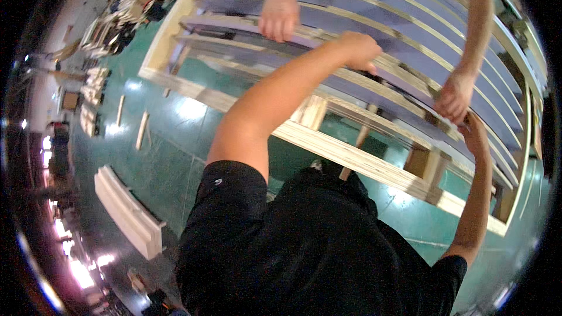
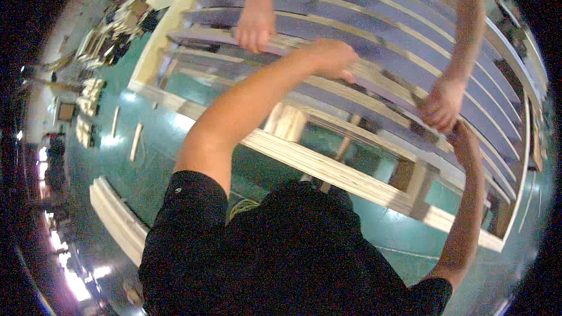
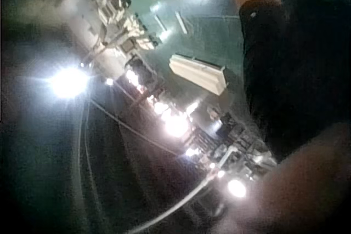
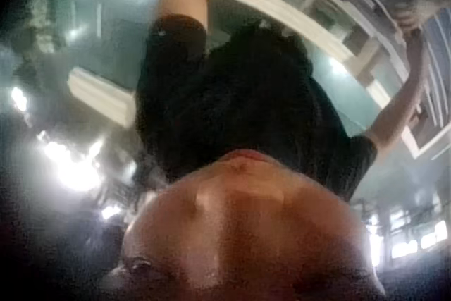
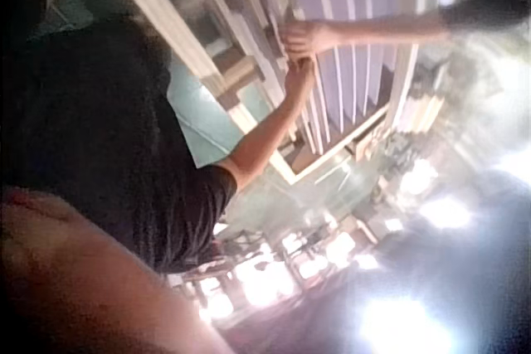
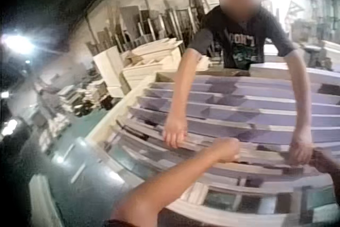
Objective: The person assembles a large wooden frame structure in a workshop. They position long wooden planks onto a base, secure them using a pneumatic nail gun, and then place small wooden blocks as spacers between the planks. The person works on the frame from a standing position, occasionally moving around the structure to access different sides.
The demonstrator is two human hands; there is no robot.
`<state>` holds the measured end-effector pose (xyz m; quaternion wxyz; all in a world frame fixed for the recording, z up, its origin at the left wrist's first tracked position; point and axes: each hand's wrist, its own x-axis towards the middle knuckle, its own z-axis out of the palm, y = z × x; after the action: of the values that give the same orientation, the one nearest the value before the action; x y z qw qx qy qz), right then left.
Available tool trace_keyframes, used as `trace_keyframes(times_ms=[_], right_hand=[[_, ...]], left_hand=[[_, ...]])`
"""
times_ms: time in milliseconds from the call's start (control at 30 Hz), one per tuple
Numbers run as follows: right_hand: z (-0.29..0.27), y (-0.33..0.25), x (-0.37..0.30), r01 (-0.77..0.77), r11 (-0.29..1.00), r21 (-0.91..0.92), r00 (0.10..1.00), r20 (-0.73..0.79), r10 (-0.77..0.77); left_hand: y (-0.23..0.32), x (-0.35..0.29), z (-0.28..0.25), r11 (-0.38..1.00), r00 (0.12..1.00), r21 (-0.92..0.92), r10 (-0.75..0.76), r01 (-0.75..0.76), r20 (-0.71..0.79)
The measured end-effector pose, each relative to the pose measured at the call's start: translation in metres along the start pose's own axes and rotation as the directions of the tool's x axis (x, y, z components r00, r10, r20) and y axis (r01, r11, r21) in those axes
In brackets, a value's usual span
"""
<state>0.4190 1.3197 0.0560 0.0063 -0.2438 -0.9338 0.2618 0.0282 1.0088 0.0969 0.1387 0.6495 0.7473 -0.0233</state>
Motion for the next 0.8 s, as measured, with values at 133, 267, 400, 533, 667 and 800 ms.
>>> trace_keyframes(times_ms=[133,267,400,533,667,800], right_hand=[[0.007,0.044,-0.016,-0.088,0.938,0.336,0.996,0.022,0.085],[0.008,0.003,-0.022,0.01,1.0,0.02,1.0,-0.026,-0.01],[0.008,-0.017,-0.036,-0.053,0.999,0.007,0.998,-0.032,0.053],[0.011,-0.014,-0.032,-0.039,0.988,-0.148,0.999,-0.022,0.036],[0.008,-0.024,-0.035,0.014,0.958,-0.286,0.999,-0.032,-0.023],[0.002,-0.01,-0.035,0.007,0.913,-0.407,1.0,-0.017,-0.015]], left_hand=[[0.016,-0.011,0.018,0.996,0.991,-0.02,0.085,-0.087,-0.107],[0.017,-0.013,0.044,0.992,0.975,-0.005,0.121,-0.124,-0.186],[0.032,-0.013,0.054,0.99,0.976,-0.013,0.138,-0.142,-0.171],[0.028,-0.019,0.065,0.995,0.971,-0.03,0.086,-0.095,-0.221],[0.035,-0.029,0.052,0.999,0.984,-0.039,0.026,-0.034,-0.175],[0.032,-0.021,0.055,0.994,0.98,-0.073,0.062,-0.077,-0.189]])
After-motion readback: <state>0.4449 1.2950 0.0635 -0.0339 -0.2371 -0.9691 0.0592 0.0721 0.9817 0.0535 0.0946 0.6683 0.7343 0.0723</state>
